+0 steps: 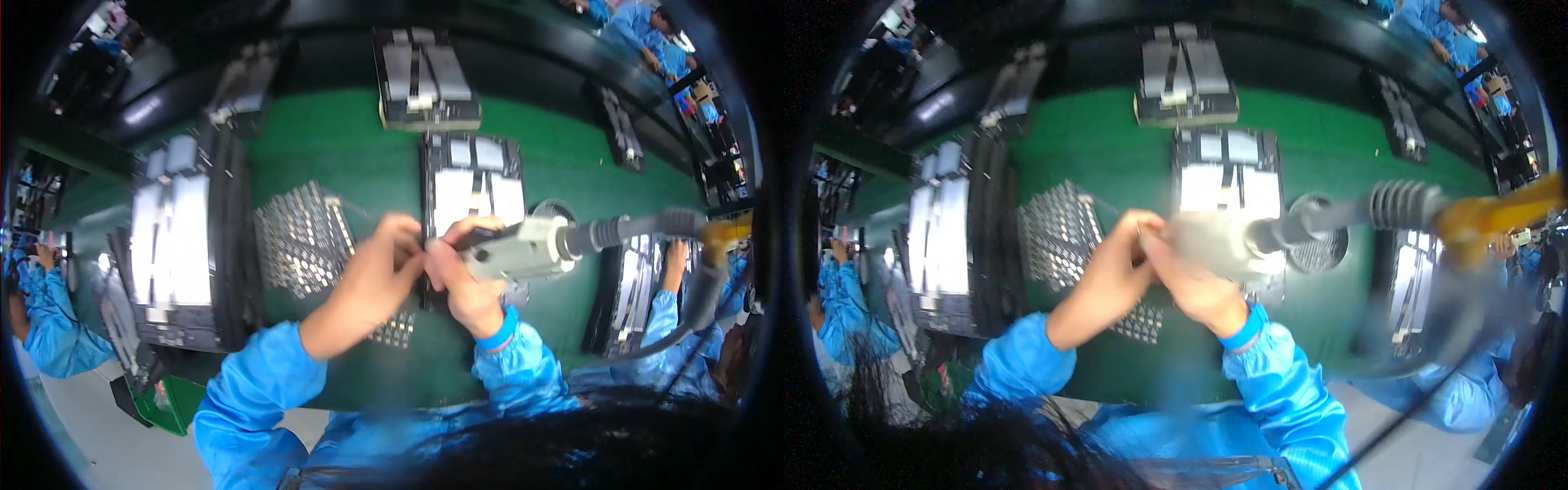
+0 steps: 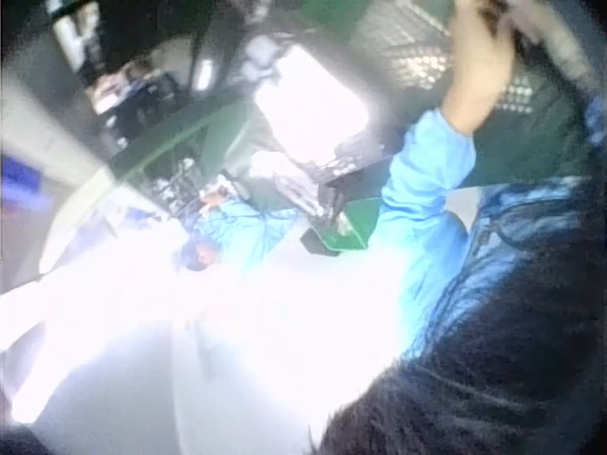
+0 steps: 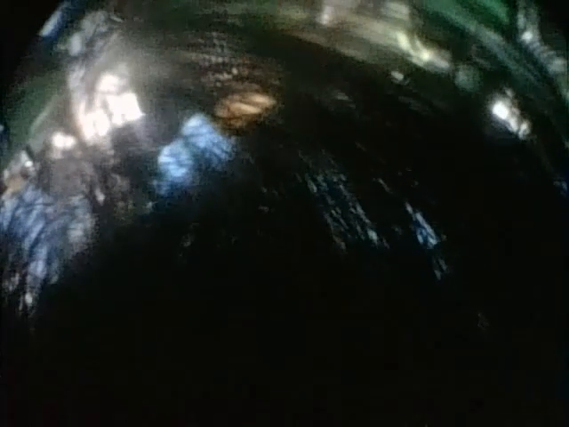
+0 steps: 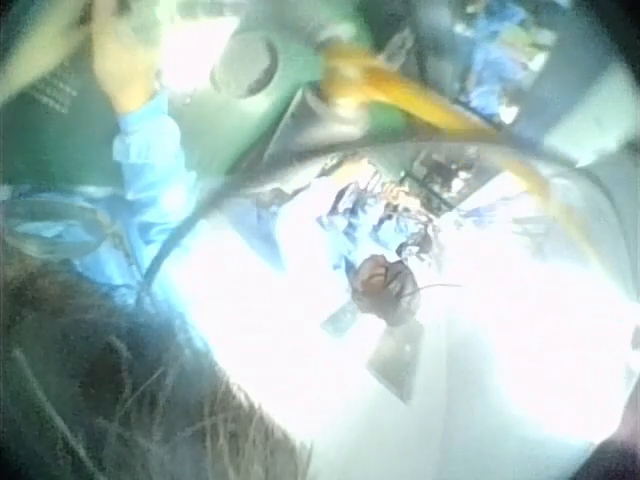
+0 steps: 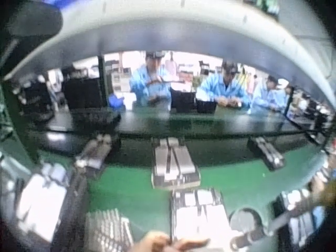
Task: The person assembles tablet or screen components by hand, taking electronic circuits, screen panels, and ribbon cables from a component tray and securing them with an electric screwdriver.
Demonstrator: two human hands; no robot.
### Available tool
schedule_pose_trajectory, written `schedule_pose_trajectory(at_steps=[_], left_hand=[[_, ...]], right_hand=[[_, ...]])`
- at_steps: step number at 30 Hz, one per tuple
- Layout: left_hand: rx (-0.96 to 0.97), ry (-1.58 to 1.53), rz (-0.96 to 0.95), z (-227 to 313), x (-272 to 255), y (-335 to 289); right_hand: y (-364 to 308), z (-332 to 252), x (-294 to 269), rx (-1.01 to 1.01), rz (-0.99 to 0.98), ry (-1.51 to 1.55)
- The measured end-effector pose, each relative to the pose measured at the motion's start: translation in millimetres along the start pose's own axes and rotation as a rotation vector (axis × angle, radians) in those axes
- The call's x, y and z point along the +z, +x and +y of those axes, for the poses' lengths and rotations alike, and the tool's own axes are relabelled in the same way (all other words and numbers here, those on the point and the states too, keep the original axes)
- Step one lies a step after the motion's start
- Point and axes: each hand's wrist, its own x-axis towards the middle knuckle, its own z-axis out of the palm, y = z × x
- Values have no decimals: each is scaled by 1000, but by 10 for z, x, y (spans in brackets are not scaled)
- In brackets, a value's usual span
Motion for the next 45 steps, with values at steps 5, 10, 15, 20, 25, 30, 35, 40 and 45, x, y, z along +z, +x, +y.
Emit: schedule_pose_trajectory(at_steps=[5,10,15,20,25,30,35,40,45], left_hand=[[167,957,-238,573,234,-500],[462,851,-6,662,287,-468],[-226,-444,30,759,393,-312],[-161,-636,-20,1086,600,-69],[-91,-614,-30,715,927,1568],[312,683,217,577,819,1894],[77,989,310,174,-603,1809],[269,726,431,68,-682,1900],[-168,-474,353,83,-705,2077]], right_hand=[[-90,-416,-759,-189,436,576],[-346,-445,-1564,-287,445,497],[-333,-299,-1598,-208,589,484],[-387,-301,-1601,-271,622,321],[-364,-359,-1506,-210,639,323],[-520,-266,-1710,-182,673,270],[-473,-261,-1964,-105,681,492],[-199,-230,-1982,-155,608,345],[-232,-33,-1954,-72,695,271]])
